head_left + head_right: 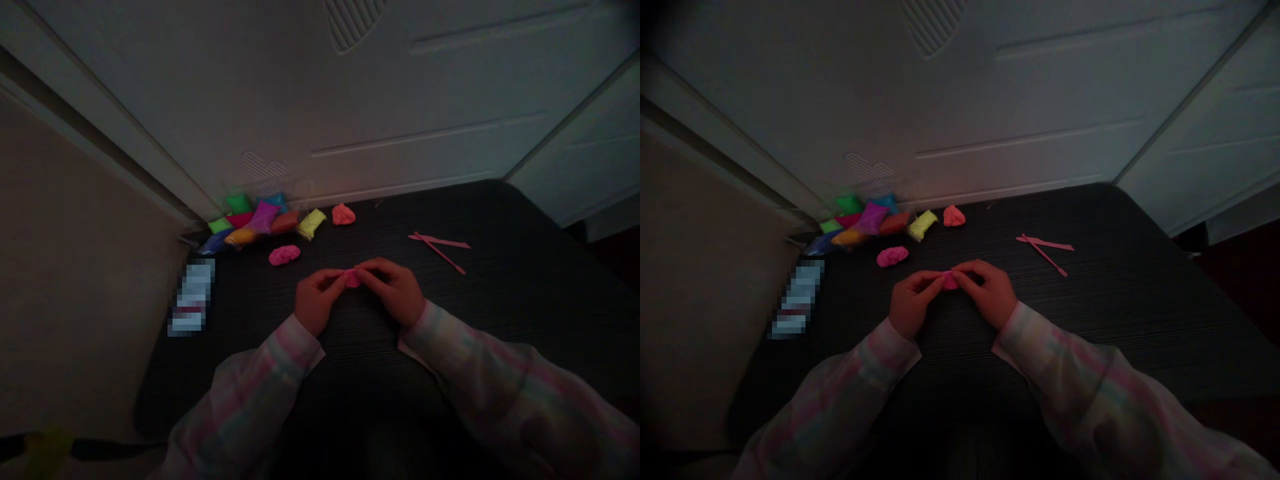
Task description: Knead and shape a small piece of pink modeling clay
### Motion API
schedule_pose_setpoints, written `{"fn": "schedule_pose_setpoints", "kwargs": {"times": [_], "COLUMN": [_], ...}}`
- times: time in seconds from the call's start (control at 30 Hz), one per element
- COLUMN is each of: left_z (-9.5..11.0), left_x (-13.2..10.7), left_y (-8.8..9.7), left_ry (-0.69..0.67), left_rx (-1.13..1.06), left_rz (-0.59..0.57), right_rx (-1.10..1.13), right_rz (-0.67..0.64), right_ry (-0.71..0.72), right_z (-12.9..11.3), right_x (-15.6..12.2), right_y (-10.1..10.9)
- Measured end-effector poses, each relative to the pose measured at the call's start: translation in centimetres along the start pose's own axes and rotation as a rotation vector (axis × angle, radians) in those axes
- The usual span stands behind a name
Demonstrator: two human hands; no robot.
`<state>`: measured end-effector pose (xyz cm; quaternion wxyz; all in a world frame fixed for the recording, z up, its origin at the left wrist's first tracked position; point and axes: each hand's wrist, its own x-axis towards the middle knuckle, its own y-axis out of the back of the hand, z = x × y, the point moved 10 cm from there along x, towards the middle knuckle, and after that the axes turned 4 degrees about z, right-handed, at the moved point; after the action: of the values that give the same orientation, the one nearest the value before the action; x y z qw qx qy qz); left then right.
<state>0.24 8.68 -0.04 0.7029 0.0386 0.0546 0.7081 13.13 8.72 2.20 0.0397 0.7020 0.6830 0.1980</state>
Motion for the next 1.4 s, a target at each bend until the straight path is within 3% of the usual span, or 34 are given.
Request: {"fn": "schedule_pose_setpoints", "kwargs": {"times": [0.3, 0.63, 0.8, 0.9, 1.27, 1.4], "left_z": [0.6, -0.2, -0.8, -0.9, -0.6, -0.5], "left_x": [-0.2, -0.1, 0.2, 0.1, 0.0, 0.0], "left_y": [-0.2, -0.5, -0.4, -1.1, -0.5, -0.5], "left_ry": [-0.067, -0.014, 0.068, 0.117, 0.092, 0.075], "left_rx": [0.112, 0.082, -0.099, -0.163, -0.034, -0.01], "left_rz": [-0.02, -0.057, -0.018, -0.074, -0.045, -0.054], "right_rx": [0.009, -0.068, -0.01, -0.025, -0.019, -0.044], "right_rz": [-0.049, -0.133, -0.081, -0.015, -0.094, -0.105], "right_ry": [-0.016, 0.036, 0.037, 0.053, 0.012, 0.077], "right_z": [0.1, -0.7, -0.5, -0.7, 0.1, -0.5], "right_x": [-0.1, -0.2, -0.3, -0.2, -0.1, -0.2], "right_y": [-0.5, -1.1, -0.6, 0.0, -0.8, -0.9]}}
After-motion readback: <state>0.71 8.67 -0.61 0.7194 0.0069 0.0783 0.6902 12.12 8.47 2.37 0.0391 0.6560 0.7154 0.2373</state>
